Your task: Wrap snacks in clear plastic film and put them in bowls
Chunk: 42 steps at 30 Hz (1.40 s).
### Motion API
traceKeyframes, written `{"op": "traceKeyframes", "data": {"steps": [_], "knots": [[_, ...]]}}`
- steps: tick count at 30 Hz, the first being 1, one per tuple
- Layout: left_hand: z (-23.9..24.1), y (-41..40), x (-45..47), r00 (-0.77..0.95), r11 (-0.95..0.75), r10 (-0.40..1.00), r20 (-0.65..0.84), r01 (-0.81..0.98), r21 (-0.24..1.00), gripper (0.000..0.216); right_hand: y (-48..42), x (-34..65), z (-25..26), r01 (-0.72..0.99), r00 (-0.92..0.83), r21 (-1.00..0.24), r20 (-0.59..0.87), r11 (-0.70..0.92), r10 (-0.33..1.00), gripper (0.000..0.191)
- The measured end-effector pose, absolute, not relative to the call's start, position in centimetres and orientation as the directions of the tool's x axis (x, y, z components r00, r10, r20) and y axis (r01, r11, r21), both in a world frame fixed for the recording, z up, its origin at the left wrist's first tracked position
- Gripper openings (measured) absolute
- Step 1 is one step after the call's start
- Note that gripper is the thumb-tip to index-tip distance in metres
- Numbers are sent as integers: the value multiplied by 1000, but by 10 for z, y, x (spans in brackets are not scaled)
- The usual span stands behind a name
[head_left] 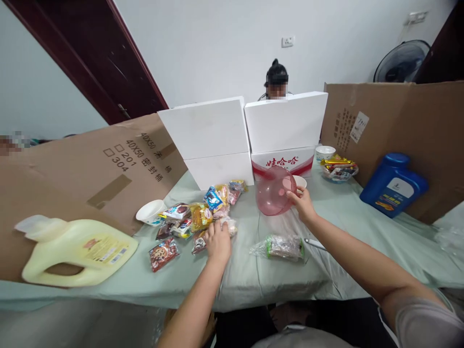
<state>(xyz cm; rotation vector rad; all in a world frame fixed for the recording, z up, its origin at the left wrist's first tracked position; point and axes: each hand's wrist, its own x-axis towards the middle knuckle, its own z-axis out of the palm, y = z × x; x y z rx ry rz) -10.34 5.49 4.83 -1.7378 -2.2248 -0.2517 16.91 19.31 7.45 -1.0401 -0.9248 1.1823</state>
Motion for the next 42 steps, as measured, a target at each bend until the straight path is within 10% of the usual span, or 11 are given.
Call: {"op": "traceKeyframes", "data": {"steps": [4, 11, 16, 20, 25, 30, 32, 42], "knots": [[44, 46, -89, -195, 232, 881, 431, 972, -35, 45, 196, 155, 65, -328, 79, -943, -76, -46, 994, 62], [29, 18, -22, 202, -330, 862, 464, 920, 212, 45, 201, 145, 56, -307, -24, -944, -122, -123, 992, 53], [15, 21, -5, 268, -381, 900, 344, 868, 320, 70, 214, 156, 48, -181, -72, -964, -187, -197, 980, 42], [8, 28, -1, 325, -436, 885, 334, 830, 347, 50, 207, 178, 39, -26, -36, -981, -190, -191, 981, 41], [3, 35, 19, 214, -401, 875, 435, 824, 401, 33, 154, 200, 37, 134, -211, -991, -54, -26, 976, 49], [9, 40, 31, 172, -458, 813, 556, 779, 428, 28, 110, 219, 40, 398, -642, -705, 243, 587, 727, 39], [13, 38, 24, 163, -498, 773, 613, 754, 428, 17, 103, 232, 41, 427, -616, -661, 286, 616, 734, 12], [25, 8, -16, 120, -440, 805, 581, 778, 448, 11, 64, 282, 31, 435, -256, -817, 289, 377, 922, 17]]}}
